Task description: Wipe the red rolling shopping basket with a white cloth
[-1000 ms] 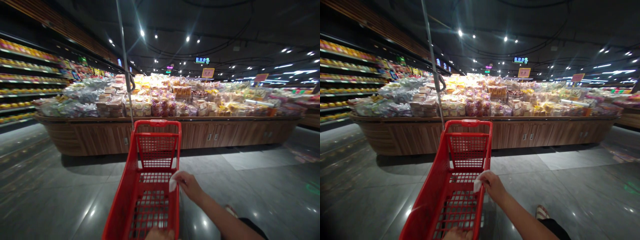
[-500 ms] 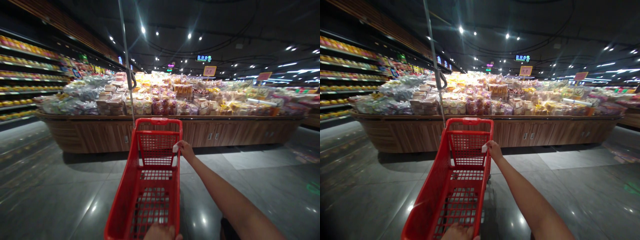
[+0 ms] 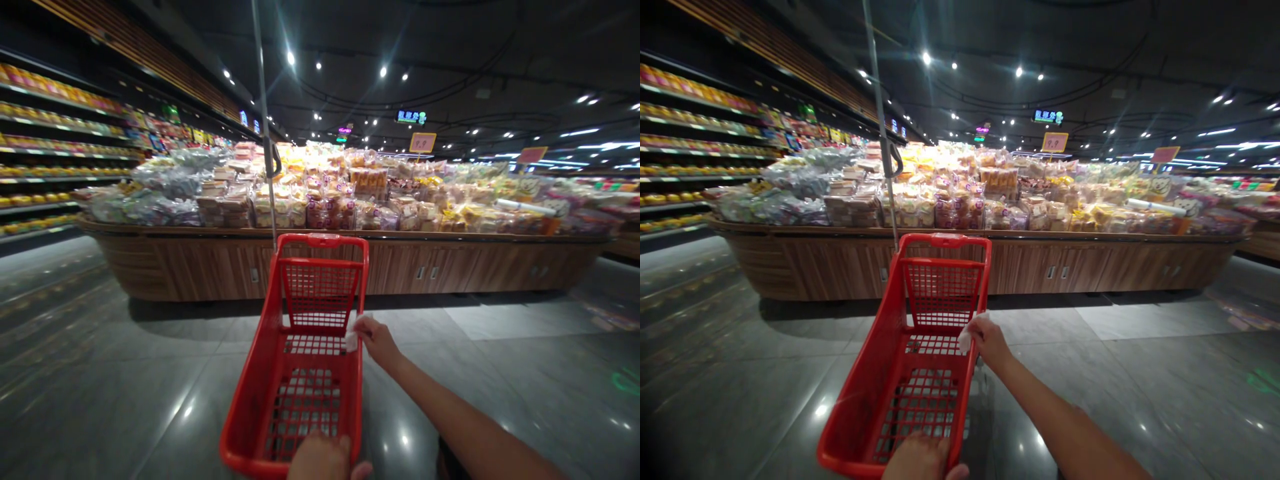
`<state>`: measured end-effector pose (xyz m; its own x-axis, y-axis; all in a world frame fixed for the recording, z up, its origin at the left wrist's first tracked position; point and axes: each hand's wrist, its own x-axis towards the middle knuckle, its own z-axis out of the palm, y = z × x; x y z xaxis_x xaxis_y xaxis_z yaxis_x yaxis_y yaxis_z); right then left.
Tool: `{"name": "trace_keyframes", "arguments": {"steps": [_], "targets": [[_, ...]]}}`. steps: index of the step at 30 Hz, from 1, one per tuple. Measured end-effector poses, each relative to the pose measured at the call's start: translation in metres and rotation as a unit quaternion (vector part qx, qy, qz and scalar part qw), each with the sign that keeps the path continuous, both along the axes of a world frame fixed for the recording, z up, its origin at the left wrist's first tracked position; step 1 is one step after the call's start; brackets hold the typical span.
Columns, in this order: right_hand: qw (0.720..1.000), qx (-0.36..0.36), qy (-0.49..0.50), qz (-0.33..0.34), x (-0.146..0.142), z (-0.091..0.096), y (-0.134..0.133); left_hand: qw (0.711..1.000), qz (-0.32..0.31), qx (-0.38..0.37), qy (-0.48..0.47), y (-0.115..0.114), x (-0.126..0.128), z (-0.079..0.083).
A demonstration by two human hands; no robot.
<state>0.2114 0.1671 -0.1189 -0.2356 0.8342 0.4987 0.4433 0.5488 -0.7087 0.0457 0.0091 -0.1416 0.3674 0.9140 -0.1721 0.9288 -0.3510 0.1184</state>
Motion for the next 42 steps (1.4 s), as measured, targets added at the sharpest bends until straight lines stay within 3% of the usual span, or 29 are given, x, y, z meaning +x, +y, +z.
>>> {"name": "trace_keyframes", "arguments": {"steps": [4,7,12,14,16,20,23,28,31,34,39,42], "targets": [[0.995,-0.062,0.019,0.081,-0.007,-0.013,-0.072,0.999,0.031,0.004,-0.008,-0.005,0.000,0.017],[0.991,-0.093,0.016,0.098,-0.008,-0.017,-0.108,0.999,0.038,0.004,-0.016,-0.007,0.001,0.020],[0.995,-0.074,0.025,0.057,-0.005,-0.015,-0.103,0.996,0.046,0.059,-0.056,-0.009,0.000,0.003],[0.996,-0.062,0.056,0.026,-0.006,-0.017,-0.103,0.988,0.035,0.093,-0.121,-0.009,-0.004,-0.005],[0.996,-0.062,0.069,0.010,-0.011,-0.025,-0.116,0.961,0.026,0.137,-0.240,-0.006,-0.009,-0.010],[0.992,-0.091,0.079,0.025,-0.018,-0.044,-0.158,0.870,0.070,0.216,-0.438,0.003,-0.016,-0.012],[0.991,-0.093,0.090,0.029,-0.019,-0.049,-0.165,0.850,0.078,0.208,-0.477,0.007,-0.015,-0.009],[0.988,-0.075,0.122,-0.055,-0.023,-0.051,-0.158,0.846,0.088,0.186,-0.492,0.008,-0.011,-0.004],[0.989,-0.075,0.122,-0.033,-0.028,-0.061,-0.174,0.840,0.093,0.193,-0.499,0.010,-0.010,-0.004],[0.991,-0.070,0.109,-0.017,-0.026,-0.063,-0.176,0.859,0.100,0.186,-0.467,0.012,-0.009,-0.005],[0.993,-0.027,0.084,-0.080,-0.013,-0.042,-0.125,0.950,0.098,0.102,-0.280,0.007,-0.001,-0.003],[0.992,0.008,0.077,-0.097,-0.013,-0.038,-0.110,0.978,0.058,0.094,-0.175,0.001,0.002,-0.003]]}}
